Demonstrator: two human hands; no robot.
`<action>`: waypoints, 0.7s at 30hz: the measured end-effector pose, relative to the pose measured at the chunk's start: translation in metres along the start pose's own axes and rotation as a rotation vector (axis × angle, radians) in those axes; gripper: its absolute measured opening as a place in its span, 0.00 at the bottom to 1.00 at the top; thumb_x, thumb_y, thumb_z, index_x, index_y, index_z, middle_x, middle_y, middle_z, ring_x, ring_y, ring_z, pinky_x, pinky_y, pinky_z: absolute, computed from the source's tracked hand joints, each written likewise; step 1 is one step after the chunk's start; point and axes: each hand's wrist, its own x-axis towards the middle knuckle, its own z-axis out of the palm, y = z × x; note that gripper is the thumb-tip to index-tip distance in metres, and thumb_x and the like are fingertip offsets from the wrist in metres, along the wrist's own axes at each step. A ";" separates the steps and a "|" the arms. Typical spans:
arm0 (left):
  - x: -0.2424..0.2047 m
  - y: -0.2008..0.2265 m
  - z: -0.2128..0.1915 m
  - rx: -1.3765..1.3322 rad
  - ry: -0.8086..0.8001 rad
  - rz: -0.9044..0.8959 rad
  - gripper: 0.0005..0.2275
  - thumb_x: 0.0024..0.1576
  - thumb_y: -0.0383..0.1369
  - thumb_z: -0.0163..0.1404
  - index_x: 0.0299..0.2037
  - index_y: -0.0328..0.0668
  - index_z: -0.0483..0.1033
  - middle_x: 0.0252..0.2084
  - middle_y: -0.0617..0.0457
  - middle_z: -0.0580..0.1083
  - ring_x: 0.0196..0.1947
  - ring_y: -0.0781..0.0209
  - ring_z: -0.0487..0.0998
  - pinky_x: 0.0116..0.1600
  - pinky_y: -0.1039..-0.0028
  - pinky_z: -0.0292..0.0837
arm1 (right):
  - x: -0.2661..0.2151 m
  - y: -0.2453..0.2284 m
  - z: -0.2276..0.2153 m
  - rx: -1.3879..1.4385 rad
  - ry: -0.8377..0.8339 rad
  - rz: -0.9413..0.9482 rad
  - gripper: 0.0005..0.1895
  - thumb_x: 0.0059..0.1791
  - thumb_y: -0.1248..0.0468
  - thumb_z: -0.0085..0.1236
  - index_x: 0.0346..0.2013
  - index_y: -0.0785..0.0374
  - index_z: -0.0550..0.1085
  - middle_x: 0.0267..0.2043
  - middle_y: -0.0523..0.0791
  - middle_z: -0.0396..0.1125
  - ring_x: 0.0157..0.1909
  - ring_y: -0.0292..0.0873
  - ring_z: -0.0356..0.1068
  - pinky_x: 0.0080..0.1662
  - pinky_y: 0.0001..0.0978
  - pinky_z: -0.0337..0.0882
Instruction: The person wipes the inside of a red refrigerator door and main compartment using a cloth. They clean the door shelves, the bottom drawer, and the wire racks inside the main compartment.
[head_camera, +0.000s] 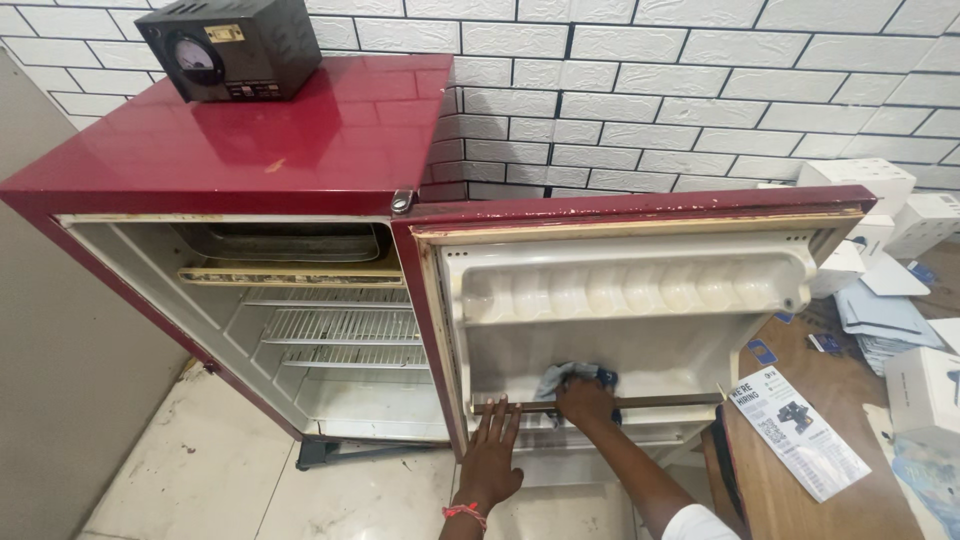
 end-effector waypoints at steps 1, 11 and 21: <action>-0.001 0.002 0.001 0.009 -0.027 -0.017 0.51 0.47 0.32 0.57 0.78 0.60 0.33 0.81 0.55 0.33 0.80 0.52 0.29 0.78 0.57 0.42 | 0.002 0.001 0.001 0.014 -0.039 0.024 0.26 0.54 0.41 0.43 0.52 0.54 0.77 0.57 0.50 0.73 0.60 0.52 0.71 0.66 0.53 0.59; -0.001 0.008 -0.006 0.047 -0.045 -0.046 0.51 0.47 0.33 0.57 0.78 0.59 0.32 0.81 0.54 0.33 0.80 0.51 0.30 0.77 0.56 0.45 | 0.028 0.007 -0.001 0.233 -0.140 0.124 0.33 0.45 0.39 0.62 0.52 0.60 0.78 0.57 0.50 0.73 0.59 0.50 0.73 0.57 0.45 0.74; -0.004 0.015 -0.008 0.093 -0.060 -0.080 0.50 0.46 0.29 0.55 0.78 0.57 0.33 0.81 0.52 0.33 0.80 0.50 0.31 0.77 0.57 0.44 | -0.007 0.007 -0.011 0.583 0.332 0.064 0.19 0.47 0.52 0.61 0.47 0.59 0.76 0.40 0.50 0.77 0.45 0.54 0.76 0.47 0.48 0.74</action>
